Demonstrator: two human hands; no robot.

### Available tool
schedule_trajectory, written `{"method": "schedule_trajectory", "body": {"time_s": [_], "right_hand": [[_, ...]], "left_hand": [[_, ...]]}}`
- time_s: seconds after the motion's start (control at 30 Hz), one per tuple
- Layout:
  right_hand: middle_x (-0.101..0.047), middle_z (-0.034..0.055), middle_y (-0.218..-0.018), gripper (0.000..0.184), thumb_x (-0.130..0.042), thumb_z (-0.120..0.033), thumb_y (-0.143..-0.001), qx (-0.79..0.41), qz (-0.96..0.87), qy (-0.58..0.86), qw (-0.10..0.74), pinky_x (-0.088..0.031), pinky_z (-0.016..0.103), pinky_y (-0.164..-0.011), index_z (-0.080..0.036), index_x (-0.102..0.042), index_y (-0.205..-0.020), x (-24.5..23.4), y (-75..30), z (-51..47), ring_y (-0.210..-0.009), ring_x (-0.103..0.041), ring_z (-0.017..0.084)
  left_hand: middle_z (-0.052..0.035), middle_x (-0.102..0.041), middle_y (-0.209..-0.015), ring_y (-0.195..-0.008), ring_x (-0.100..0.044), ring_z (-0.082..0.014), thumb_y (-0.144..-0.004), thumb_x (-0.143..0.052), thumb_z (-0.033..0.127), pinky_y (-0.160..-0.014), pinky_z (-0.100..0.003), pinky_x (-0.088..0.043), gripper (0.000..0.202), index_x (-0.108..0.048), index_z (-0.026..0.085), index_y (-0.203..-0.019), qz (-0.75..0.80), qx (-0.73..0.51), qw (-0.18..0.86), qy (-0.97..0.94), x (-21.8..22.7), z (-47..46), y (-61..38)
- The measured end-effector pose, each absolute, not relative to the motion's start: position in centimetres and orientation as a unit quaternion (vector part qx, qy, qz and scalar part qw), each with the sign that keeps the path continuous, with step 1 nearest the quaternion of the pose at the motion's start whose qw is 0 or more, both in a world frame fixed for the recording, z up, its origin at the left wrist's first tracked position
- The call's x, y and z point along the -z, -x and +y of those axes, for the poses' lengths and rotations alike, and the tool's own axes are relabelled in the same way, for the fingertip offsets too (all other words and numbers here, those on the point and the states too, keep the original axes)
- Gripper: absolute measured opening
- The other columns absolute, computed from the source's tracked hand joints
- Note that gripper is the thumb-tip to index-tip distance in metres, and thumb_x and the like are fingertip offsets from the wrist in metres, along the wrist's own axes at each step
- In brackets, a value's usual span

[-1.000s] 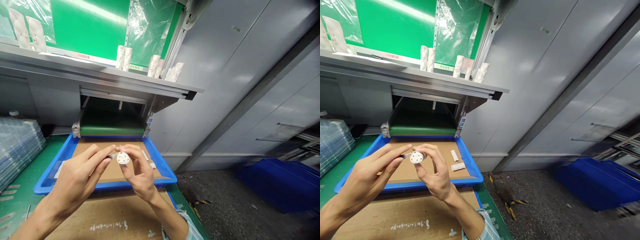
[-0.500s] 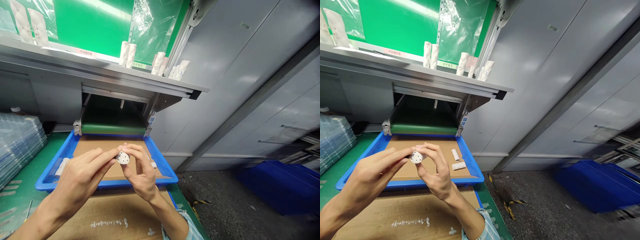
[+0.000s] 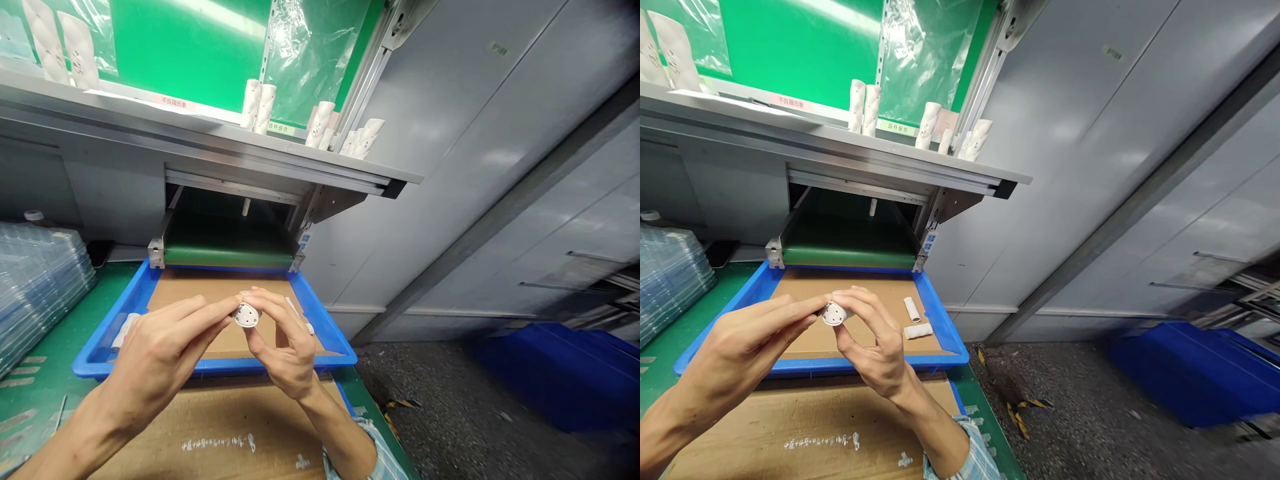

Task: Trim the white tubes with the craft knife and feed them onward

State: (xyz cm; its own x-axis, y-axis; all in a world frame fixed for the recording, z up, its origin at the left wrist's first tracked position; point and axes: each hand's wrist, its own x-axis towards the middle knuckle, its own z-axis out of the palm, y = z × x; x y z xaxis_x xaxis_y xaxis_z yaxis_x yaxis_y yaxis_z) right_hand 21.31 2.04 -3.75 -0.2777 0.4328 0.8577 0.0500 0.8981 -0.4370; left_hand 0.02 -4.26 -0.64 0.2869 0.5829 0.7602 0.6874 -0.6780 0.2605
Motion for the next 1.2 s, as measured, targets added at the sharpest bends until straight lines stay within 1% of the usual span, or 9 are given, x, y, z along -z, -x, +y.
{"method": "schedule_trajectory", "body": {"time_s": [0.17, 0.33, 0.5, 0.67, 0.8, 0.93, 1.0, 1.1, 1.2], "right_hand": [[-0.079, 0.0061, -0.132, 0.051, -0.072, -0.01, -0.101, -0.162, -0.783, 0.151, 0.581, -0.061, 0.052, -0.112, -0.035, -0.069, -0.146, 3.6, -21.3, 1.9, -0.125, -0.074, 0.027], [-0.078, 0.0066, -0.133, 0.049, -0.072, -0.012, -0.102, -0.193, -0.781, 0.151, 0.575, -0.06, 0.051, -0.113, -0.035, -0.069, -0.146, 3.9, -21.3, 1.9, -0.127, -0.072, 0.028], [-0.071, 0.0071, -0.134, 0.049, -0.075, -0.015, -0.101, -0.252, -0.766, 0.134, 0.576, -0.059, 0.047, -0.114, -0.037, -0.069, -0.145, 4.4, -21.3, 1.9, -0.127, -0.071, 0.026], [-0.071, 0.0075, -0.129, 0.053, -0.077, -0.022, -0.103, -0.299, -0.749, 0.117, 0.579, -0.058, 0.049, -0.117, -0.036, -0.061, -0.15, 4.9, -21.0, 1.9, -0.133, -0.07, 0.027], [-0.077, 0.0088, -0.13, 0.061, -0.079, -0.032, -0.103, -0.328, -0.735, 0.119, 0.581, -0.054, 0.054, -0.123, -0.034, -0.05, -0.157, 5.1, -20.8, 1.7, -0.14, -0.068, 0.029], [-0.079, 0.0082, -0.13, 0.048, -0.076, -0.038, -0.105, -0.34, -0.744, 0.105, 0.565, -0.041, 0.06, -0.132, -0.034, -0.06, -0.149, 4.6, -21.3, 1.6, -0.145, -0.065, 0.03], [-0.076, 0.0089, -0.139, 0.042, -0.072, -0.043, -0.106, -0.372, -0.735, 0.095, 0.559, -0.039, 0.06, -0.133, -0.034, -0.064, -0.147, 4.0, -21.7, 1.5, -0.151, -0.058, 0.03], [-0.065, 0.0107, -0.158, 0.048, -0.067, -0.053, -0.107, -0.473, -0.692, 0.122, 0.532, -0.043, 0.055, -0.131, -0.032, -0.064, -0.151, 2.9, -21.9, 1.0, -0.154, -0.056, 0.03], [-0.074, 0.0148, -0.146, 0.057, -0.067, -0.064, -0.105, -0.626, -0.624, 0.128, 0.449, -0.054, 0.051, -0.12, -0.027, -0.067, -0.149, 2.2, -21.8, 0.4, -0.136, -0.071, 0.031]], "left_hand": [[0.0047, -0.065, -0.08, -0.065, -0.061, -0.0089, -0.115, -0.054, 0.029, -0.064, -0.019, -0.048, 0.032, -0.069, 0.031, -0.142, -0.403, 0.453, 0.052, 0.794, 0.6, -4.3, 0.0], [0.0034, -0.074, -0.089, -0.068, -0.065, -0.0098, -0.113, -0.056, 0.028, -0.068, -0.019, -0.051, 0.032, -0.072, 0.034, -0.141, -0.4, 0.465, 0.006, 0.79, 0.4, -4.1, 0.1], [-0.0003, -0.08, -0.102, -0.085, -0.074, -0.0124, -0.112, -0.058, 0.035, -0.076, -0.019, -0.056, 0.029, -0.076, 0.027, -0.133, -0.422, 0.49, -0.09, 0.757, -0.4, -4.2, -0.2], [0.0005, -0.077, -0.084, -0.064, -0.065, -0.0139, -0.105, -0.066, 0.046, -0.056, -0.023, -0.05, 0.036, -0.073, 0.027, -0.135, -0.447, 0.472, -0.207, 0.731, -0.2, -4.2, -0.7], [0.0, -0.076, -0.078, -0.062, -0.066, -0.0146, -0.105, -0.066, 0.042, -0.056, -0.024, -0.051, 0.037, -0.072, 0.027, -0.138, -0.399, 0.467, -0.33, 0.717, 0.0, -4.2, -0.9], [0.0025, -0.074, -0.07, -0.06, -0.067, -0.0134, -0.105, -0.068, 0.037, -0.057, -0.022, -0.052, 0.024, -0.082, 0.03, -0.123, -0.375, 0.472, -0.32, 0.731, -0.2, -4.8, -0.9], [0.0042, -0.074, -0.067, -0.057, -0.067, -0.0125, -0.105, -0.07, 0.034, -0.054, -0.02, -0.052, 0.021, -0.083, 0.034, -0.12, -0.363, 0.493, -0.298, 0.733, -0.3, -5.4, -1.0], [0.0055, -0.08, -0.079, -0.061, -0.07, -0.012, -0.103, -0.073, 0.028, -0.058, -0.019, -0.057, 0.026, -0.082, 0.041, -0.124, -0.328, 0.523, -0.26, 0.742, -0.4, -6.2, -1.3], [0.0052, -0.085, -0.097, -0.072, -0.075, -0.0135, -0.105, -0.07, 0.022, -0.068, -0.021, -0.061, 0.036, -0.077, 0.044, -0.131, -0.287, 0.518, -0.233, 0.771, -0.3, -6.6, -1.5]]}}
